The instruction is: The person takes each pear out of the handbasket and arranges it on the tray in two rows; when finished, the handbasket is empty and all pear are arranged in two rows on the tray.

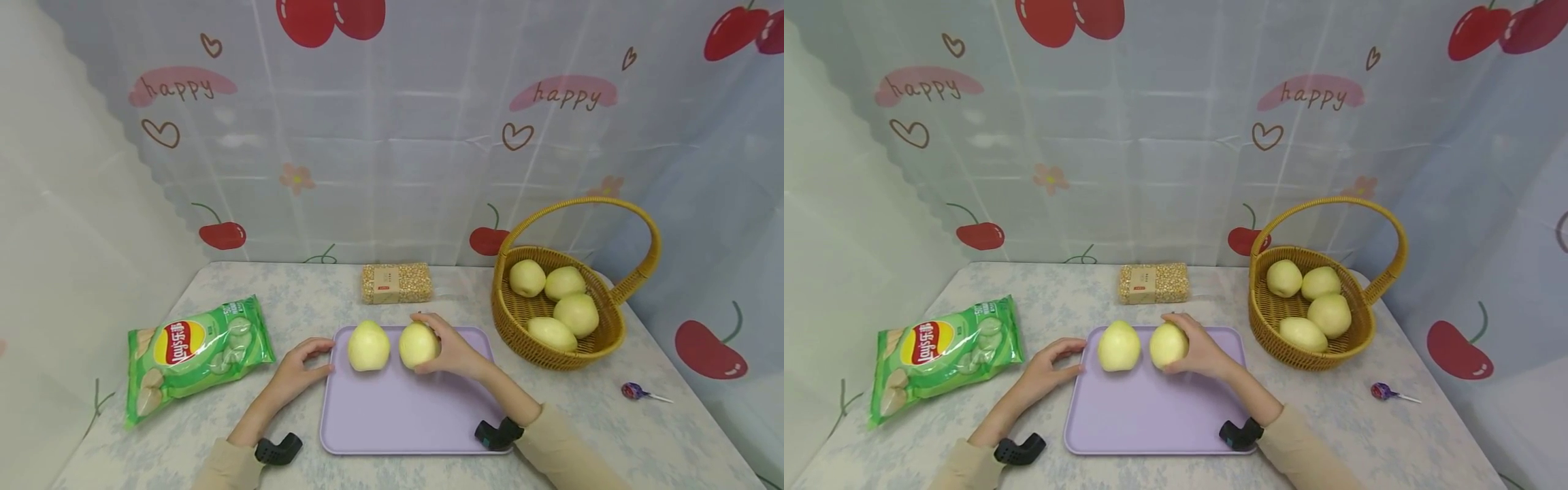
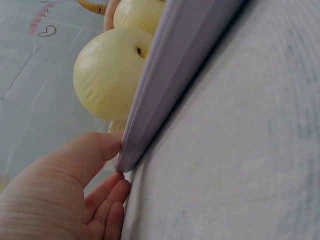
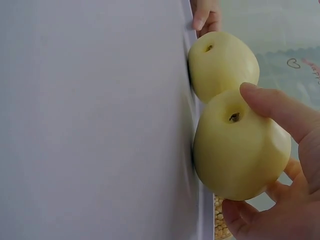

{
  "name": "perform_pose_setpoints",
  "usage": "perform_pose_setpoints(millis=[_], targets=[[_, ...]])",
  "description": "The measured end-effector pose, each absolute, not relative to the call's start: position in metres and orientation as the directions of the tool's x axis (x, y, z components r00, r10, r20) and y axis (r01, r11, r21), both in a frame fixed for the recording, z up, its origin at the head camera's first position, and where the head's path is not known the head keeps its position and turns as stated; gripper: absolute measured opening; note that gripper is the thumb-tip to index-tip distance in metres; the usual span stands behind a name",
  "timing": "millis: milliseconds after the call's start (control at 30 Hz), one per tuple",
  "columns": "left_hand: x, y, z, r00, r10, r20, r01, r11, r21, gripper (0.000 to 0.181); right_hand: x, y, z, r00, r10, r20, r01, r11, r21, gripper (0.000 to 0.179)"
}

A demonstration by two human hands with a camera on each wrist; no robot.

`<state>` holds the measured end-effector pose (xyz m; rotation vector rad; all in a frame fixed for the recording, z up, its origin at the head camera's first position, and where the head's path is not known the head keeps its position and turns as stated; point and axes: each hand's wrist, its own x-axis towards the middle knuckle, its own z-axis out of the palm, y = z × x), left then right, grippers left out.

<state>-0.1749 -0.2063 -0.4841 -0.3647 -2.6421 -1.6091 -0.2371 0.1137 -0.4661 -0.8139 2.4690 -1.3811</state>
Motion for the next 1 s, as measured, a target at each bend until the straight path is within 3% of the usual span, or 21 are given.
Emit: perform_pose_setpoints(millis=[567, 733, 1000], targets=[[-0.175, -0.207, -0.486, -0.97, 0.192, 0.149, 0.222, 0.446, 0.867, 0.041, -0.237, 0.114, -0.469, -0.815, -0.564, 0.129, -0.396, 0.38, -0.836, 0.09], [-0.184, -0.211, -0.506, -0.969, 0.181, 0.165, 0.231, 0.452, 0.862, 0.041, -0.236, 0.115, -0.468, -0.805, -0.581, 0.115, -0.386, 0.368, -0.846, 0.089], [-0.191, -0.217, -0.518, -0.969, 0.184, 0.163, 0.23, 0.438, 0.869, 0.042, -0.24, 0.121, -0.463, -0.74, -0.664, 0.105, -0.415, 0.328, -0.849, 0.092]])
